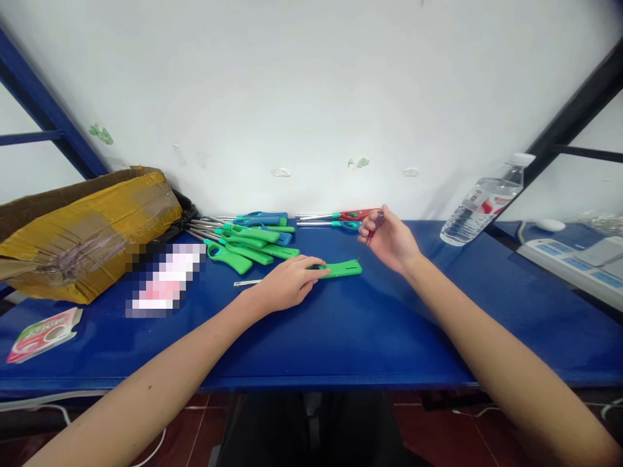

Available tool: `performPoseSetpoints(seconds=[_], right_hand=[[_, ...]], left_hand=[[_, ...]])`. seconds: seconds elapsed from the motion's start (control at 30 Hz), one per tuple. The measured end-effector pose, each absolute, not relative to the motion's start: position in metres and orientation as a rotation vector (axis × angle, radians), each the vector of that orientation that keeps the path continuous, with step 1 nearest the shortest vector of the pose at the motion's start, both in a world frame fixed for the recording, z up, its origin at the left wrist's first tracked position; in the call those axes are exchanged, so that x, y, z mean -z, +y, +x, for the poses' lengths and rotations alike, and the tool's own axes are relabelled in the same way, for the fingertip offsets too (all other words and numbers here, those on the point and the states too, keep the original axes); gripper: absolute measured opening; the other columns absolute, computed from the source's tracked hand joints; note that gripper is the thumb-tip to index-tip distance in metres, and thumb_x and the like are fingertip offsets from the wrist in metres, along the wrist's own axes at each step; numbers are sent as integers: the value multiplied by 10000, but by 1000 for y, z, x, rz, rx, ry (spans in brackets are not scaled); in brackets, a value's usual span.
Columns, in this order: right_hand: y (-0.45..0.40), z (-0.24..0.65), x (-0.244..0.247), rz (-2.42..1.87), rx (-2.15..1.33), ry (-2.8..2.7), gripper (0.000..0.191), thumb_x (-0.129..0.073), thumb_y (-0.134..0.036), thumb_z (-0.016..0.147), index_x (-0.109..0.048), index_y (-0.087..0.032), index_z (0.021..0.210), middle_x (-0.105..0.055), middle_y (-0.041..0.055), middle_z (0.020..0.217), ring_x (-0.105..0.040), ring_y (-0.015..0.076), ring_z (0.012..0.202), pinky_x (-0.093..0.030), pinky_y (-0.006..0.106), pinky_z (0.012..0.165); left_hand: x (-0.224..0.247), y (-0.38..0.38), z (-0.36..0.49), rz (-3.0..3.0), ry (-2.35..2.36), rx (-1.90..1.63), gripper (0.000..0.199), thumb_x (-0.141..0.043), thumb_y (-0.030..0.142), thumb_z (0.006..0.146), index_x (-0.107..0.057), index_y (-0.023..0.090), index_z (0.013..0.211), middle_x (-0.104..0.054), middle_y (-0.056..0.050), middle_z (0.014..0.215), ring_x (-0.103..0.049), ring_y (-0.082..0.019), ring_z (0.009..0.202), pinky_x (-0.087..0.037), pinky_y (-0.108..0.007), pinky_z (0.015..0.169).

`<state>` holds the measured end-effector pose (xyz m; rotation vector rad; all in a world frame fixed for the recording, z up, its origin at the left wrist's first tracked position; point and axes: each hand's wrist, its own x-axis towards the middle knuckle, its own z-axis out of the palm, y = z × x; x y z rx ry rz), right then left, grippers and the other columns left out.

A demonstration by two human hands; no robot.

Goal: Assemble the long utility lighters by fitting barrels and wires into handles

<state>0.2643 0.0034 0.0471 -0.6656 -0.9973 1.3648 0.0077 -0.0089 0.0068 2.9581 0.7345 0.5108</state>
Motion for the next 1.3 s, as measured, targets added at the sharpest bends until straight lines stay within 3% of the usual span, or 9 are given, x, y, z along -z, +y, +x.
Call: performPoseSetpoints(seconds=[0.1,0.23,0.37,0.5,0.7,0.83,1.0,1.13,1.3], right_hand=[[4,265,-46,-652,-1416,-1015,479,-627,-572,873,-420,-225,615,-272,-55,541,-390,128,506,-429,265,538],[3,265,-45,-605,-1373,-1077,517,-538,-580,903,-375,-228,560,-216,-53,505,-359,135,476,-422,279,530],[3,267,-44,-596,-1296,-1150,436,-559,-495,862,-415,-227,549,-320,-24,531,-404,149,519,-410,291,536],[1,265,-45,-590,-1259,-1276,316,-645,-495,765,-558,-212,652,-473,9,653,-486,163,601,-418,314,573],[-3,260,-47,-596,-1215,-1378,371,-741,-531,764,-590,-207,662,-498,10,654,-511,169,654,-432,318,623],[0,258,-46,-673,-1262,-1321,569,-567,-717,840,-504,-223,562,-357,-22,514,-485,166,585,-435,313,613],[4,263,-44,-641,-1291,-1280,657,-440,-804,838,-383,-243,499,-221,-46,462,-391,157,485,-437,324,573],[7,267,-41,-685,-1276,-1260,592,-509,-735,846,-430,-239,532,-341,-22,499,-456,167,522,-443,325,563],[8,268,-42,-636,-1218,-1141,336,-744,-517,754,-586,-225,702,-515,-8,701,-533,151,657,-462,284,599]], left_hand=[[-7,-9,8,2954,733,-505,427,-420,83,962,-633,198,1314,-599,-97,1364,-594,-259,1195,-467,-471,1057],[-7,-10,9,2953,734,-504,422,-422,89,964,-633,205,1312,-600,-94,1364,-592,-256,1202,-468,-463,1055],[-7,-10,10,2947,745,-502,405,-423,105,974,-641,201,1302,-605,-90,1357,-598,-254,1190,-467,-456,1054],[-8,-11,10,2936,756,-505,379,-427,139,992,-650,204,1292,-608,-86,1352,-600,-252,1184,-463,-446,1056],[-11,-12,9,2942,754,-473,382,-415,176,1011,-630,213,1324,-597,-92,1355,-599,-255,1174,-461,-451,1054],[-10,-12,10,2948,755,-467,380,-415,171,1010,-631,211,1320,-596,-94,1354,-598,-260,1175,-460,-466,1052],[-11,-12,11,2958,753,-473,383,-423,160,1003,-633,222,1316,-599,-95,1349,-605,-257,1161,-455,-479,1058],[-11,-12,10,2955,756,-458,388,-418,158,1004,-625,211,1328,-590,-95,1359,-597,-261,1172,-455,-474,1057],[-10,-12,10,2952,769,-445,386,-419,163,1006,-625,219,1328,-588,-90,1361,-596,-254,1175,-459,-451,1056]])
